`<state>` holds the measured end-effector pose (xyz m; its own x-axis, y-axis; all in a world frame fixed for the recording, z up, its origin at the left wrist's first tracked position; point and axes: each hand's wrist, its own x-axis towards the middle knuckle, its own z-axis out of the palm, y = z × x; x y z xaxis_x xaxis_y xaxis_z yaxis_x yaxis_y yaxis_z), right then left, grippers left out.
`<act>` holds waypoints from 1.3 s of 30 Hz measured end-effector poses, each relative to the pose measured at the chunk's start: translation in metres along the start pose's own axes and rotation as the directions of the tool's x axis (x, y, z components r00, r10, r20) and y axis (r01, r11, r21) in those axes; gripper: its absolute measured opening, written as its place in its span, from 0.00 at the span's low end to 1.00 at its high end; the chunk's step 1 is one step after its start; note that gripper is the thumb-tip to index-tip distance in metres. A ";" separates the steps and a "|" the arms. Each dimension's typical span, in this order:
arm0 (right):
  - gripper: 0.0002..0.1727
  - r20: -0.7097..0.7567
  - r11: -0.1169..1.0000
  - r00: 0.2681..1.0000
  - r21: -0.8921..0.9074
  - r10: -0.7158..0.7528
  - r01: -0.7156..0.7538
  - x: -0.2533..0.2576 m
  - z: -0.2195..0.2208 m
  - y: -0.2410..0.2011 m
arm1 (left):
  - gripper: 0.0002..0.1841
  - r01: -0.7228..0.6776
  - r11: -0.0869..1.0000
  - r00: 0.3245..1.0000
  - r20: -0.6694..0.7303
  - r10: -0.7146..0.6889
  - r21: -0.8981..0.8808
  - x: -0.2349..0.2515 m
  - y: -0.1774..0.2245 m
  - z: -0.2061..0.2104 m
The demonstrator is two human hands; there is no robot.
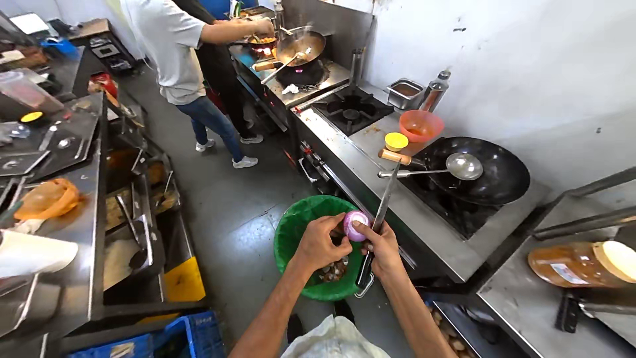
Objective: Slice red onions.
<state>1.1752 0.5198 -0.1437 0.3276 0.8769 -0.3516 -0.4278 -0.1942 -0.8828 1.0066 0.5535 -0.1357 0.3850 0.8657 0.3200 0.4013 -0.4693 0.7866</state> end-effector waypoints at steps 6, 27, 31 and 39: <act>0.23 0.030 0.995 0.997 0.074 0.066 -0.068 -0.006 -0.002 0.001 | 0.17 0.033 0.996 0.997 -0.078 -0.027 0.081 -0.003 0.001 0.004; 0.17 0.245 0.930 0.942 0.233 0.228 -0.286 -0.015 -0.046 -0.007 | 0.39 0.171 0.941 0.926 0.280 -0.254 0.291 0.051 -0.044 -0.003; 0.17 0.210 0.933 0.946 0.209 0.248 -0.292 -0.016 -0.043 -0.013 | 0.37 0.225 0.963 0.935 0.312 -0.170 -0.150 0.028 -0.031 0.002; 0.33 0.019 0.980 0.985 -0.099 -0.173 0.174 -0.033 -0.014 -0.010 | 0.25 0.416 0.397 0.882 0.258 -0.394 -0.818 -0.010 0.018 0.042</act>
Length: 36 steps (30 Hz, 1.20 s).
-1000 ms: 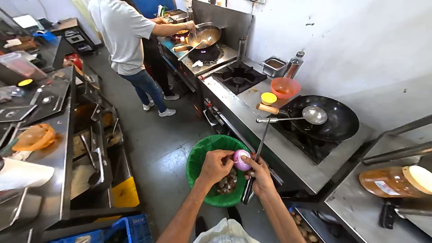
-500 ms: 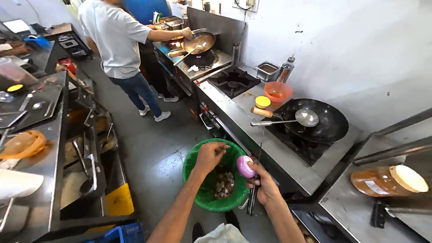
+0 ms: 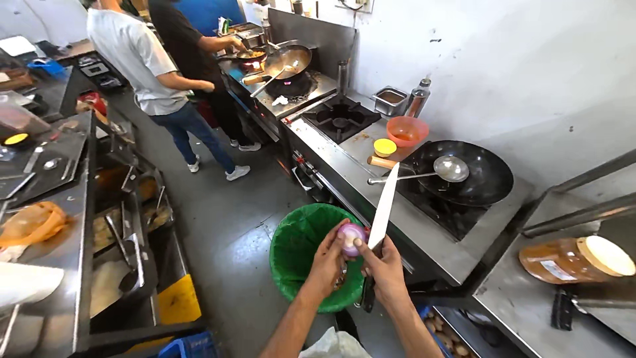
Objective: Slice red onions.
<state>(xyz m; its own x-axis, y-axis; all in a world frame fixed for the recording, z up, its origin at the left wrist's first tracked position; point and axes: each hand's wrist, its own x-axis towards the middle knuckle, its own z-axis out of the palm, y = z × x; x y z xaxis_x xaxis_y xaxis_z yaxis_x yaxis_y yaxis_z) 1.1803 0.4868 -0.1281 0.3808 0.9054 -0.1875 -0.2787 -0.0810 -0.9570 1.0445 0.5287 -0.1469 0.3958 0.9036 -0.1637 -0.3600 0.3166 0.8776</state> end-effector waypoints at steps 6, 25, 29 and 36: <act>0.27 0.245 0.991 0.963 0.050 0.109 -0.125 -0.001 -0.007 -0.014 | 0.25 0.174 0.915 0.940 -0.217 -0.264 -0.364 -0.002 0.022 -0.004; 0.26 0.161 0.814 0.971 -0.579 0.178 -0.054 -0.040 -0.015 -0.021 | 0.36 0.110 0.763 0.937 -0.189 -0.293 -0.636 -0.010 0.023 0.000; 0.25 0.152 0.768 0.981 -0.640 0.124 0.002 -0.043 -0.019 -0.019 | 0.35 0.088 0.735 0.938 -0.194 -0.289 -0.672 -0.013 0.022 0.006; 0.25 0.144 0.746 0.983 -0.665 0.116 0.009 -0.047 -0.022 -0.021 | 0.33 0.055 0.724 0.929 -0.231 -0.289 -0.687 -0.014 0.024 0.017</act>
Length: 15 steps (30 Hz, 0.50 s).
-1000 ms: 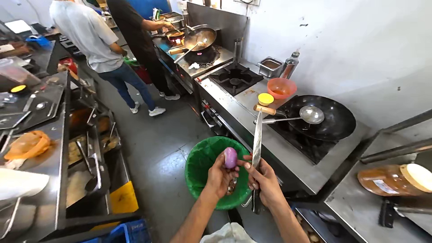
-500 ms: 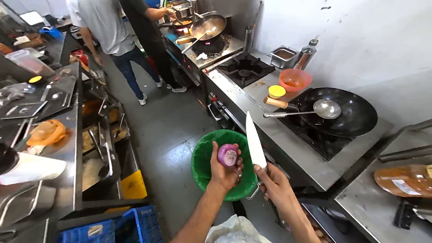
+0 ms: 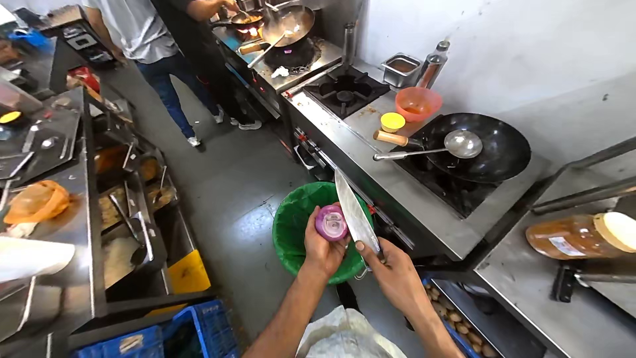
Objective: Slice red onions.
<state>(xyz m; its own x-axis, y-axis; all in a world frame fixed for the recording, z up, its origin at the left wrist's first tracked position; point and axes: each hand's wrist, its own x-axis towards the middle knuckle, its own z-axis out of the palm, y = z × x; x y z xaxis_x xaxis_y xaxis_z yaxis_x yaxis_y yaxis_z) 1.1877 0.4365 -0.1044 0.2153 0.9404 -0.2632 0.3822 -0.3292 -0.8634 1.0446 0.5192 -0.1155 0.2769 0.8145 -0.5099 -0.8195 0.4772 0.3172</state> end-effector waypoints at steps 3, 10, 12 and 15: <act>0.25 -0.015 1.000 1.000 -0.029 0.005 -0.005 -0.001 0.000 -0.001 | 0.33 -0.031 0.998 0.999 0.022 0.030 0.050 0.000 -0.004 -0.002; 0.22 -0.004 1.000 1.000 -0.022 -0.018 0.017 0.006 -0.002 -0.012 | 0.29 -0.056 0.996 0.998 0.015 0.055 0.068 -0.001 -0.014 0.006; 0.24 0.007 0.999 1.000 -0.044 -0.025 0.026 0.001 -0.002 -0.010 | 0.28 -0.057 0.998 0.998 -0.016 0.058 0.042 0.001 -0.011 0.010; 0.24 0.000 0.998 1.000 -0.061 -0.022 0.022 -0.002 -0.001 -0.010 | 0.28 -0.056 0.997 0.998 -0.034 0.058 0.059 0.001 -0.014 0.008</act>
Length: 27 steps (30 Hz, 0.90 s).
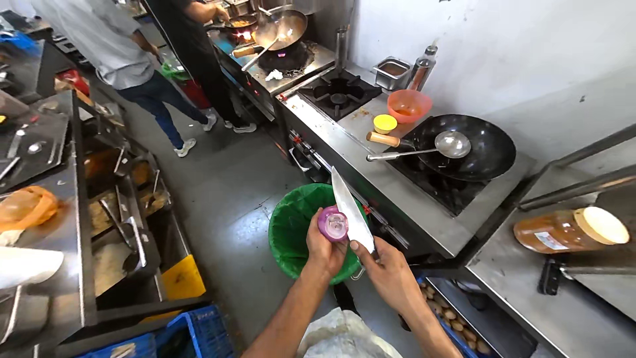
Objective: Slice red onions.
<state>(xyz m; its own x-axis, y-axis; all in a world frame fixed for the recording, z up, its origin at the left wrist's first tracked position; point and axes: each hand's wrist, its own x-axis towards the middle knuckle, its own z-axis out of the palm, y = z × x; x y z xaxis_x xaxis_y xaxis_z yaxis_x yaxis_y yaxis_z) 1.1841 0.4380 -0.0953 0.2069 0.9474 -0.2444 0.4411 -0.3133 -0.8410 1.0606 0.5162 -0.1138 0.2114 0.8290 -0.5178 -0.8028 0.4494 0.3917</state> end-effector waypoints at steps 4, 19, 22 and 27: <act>0.23 0.015 0.998 1.000 0.053 0.013 -0.014 0.004 0.005 -0.006 | 0.28 -0.032 0.998 0.999 0.029 0.031 0.053 -0.002 -0.003 0.000; 0.26 0.156 0.975 0.987 0.210 0.034 -0.066 0.011 0.003 -0.013 | 0.32 -0.011 0.975 0.981 0.191 -0.032 0.221 0.000 -0.003 -0.008; 0.27 0.177 0.971 0.983 0.220 0.052 -0.091 0.008 0.005 -0.008 | 0.33 0.041 0.979 0.992 0.108 -0.063 0.200 -0.002 0.003 -0.002; 0.27 0.161 0.982 0.985 0.165 0.066 -0.093 -0.001 0.010 -0.006 | 0.34 0.017 0.991 1.000 -0.015 -0.016 0.135 -0.002 0.006 0.004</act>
<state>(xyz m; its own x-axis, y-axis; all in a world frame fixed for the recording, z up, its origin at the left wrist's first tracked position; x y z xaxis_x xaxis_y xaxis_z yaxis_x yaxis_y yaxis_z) 1.1720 0.4399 -0.0947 0.0926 0.9229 -0.3737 0.2698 -0.3846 -0.8828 1.0573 0.5185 -0.1067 0.2157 0.8169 -0.5349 -0.7162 0.5048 0.4820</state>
